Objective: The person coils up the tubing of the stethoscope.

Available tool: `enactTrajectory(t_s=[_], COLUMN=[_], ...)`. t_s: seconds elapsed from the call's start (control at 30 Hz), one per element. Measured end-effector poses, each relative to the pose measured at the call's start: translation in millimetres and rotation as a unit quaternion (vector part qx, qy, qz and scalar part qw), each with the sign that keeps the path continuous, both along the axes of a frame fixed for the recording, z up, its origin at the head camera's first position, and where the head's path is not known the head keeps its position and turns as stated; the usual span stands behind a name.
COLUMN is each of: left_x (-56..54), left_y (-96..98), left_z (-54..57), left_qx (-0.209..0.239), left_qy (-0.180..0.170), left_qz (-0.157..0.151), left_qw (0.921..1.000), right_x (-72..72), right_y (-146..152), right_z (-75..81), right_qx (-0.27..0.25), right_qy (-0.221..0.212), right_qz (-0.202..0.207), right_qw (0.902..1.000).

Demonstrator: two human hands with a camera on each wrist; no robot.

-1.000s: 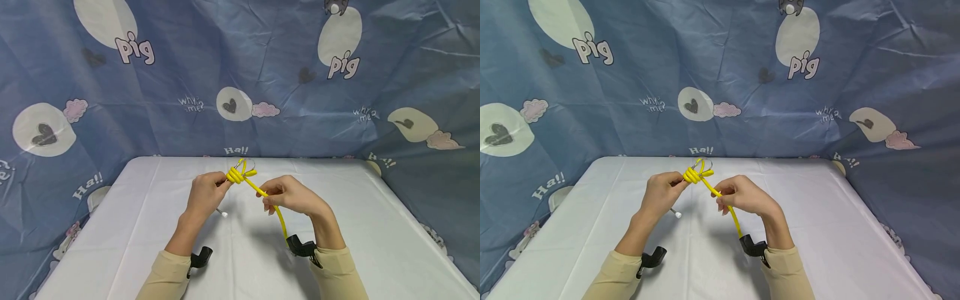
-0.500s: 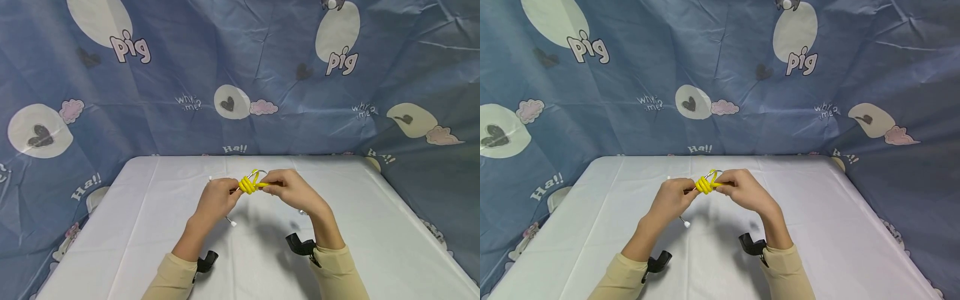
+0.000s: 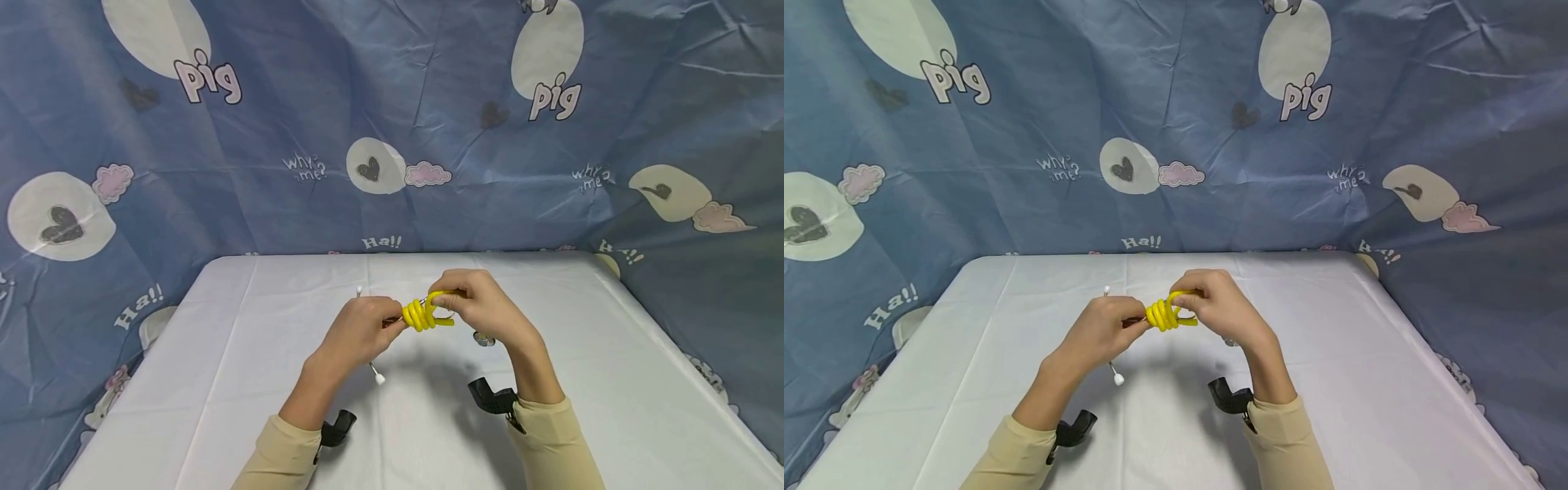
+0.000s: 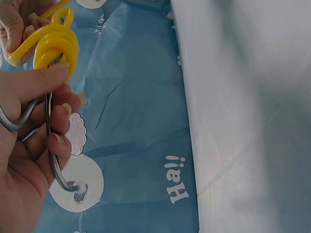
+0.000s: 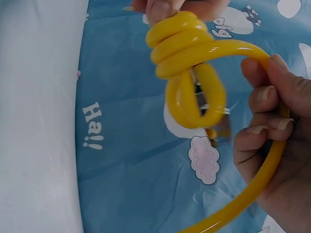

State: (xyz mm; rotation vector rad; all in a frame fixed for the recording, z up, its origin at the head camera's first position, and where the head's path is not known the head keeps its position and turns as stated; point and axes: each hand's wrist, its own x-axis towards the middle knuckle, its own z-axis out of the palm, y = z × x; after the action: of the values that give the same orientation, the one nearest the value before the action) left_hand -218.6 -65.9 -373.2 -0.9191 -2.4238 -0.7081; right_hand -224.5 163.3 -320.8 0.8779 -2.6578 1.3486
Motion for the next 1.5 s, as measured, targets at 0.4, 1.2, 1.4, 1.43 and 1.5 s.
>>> enactTrajectory(t_s=[0.4,1.2,1.4,1.43,1.5], left_x=[0.3,2.5,2.0,1.8,1.2], left_y=[-1.9,1.9,0.1,0.0,-0.1], left_z=[0.1,-2.6,-3.1,-3.1,-3.0], left_qx=[-0.006,0.044,0.059,0.062,0.067], left_qy=[0.032,-0.021,-0.022,-0.024,-0.027], left_qz=[-0.087,-0.158,-0.159,-0.161,-0.163], left_qw=[0.9956,0.9862,0.9852,0.9847,0.9840], right_x=[-9.6,-28.7,-34.5,-34.9,-35.0], right_y=[-1,13,13,13,12], right_z=[-9.2,-30.4,-39.1,-40.0,-41.0], right_qx=[-0.072,-0.078,-0.116,-0.120,-0.132], right_qy=[-0.034,-0.121,-0.144,-0.147,-0.154], right_qz=[-0.027,-0.054,-0.033,-0.031,-0.024], right_qw=[0.9964,0.9880,0.9822,0.9813,0.9789])
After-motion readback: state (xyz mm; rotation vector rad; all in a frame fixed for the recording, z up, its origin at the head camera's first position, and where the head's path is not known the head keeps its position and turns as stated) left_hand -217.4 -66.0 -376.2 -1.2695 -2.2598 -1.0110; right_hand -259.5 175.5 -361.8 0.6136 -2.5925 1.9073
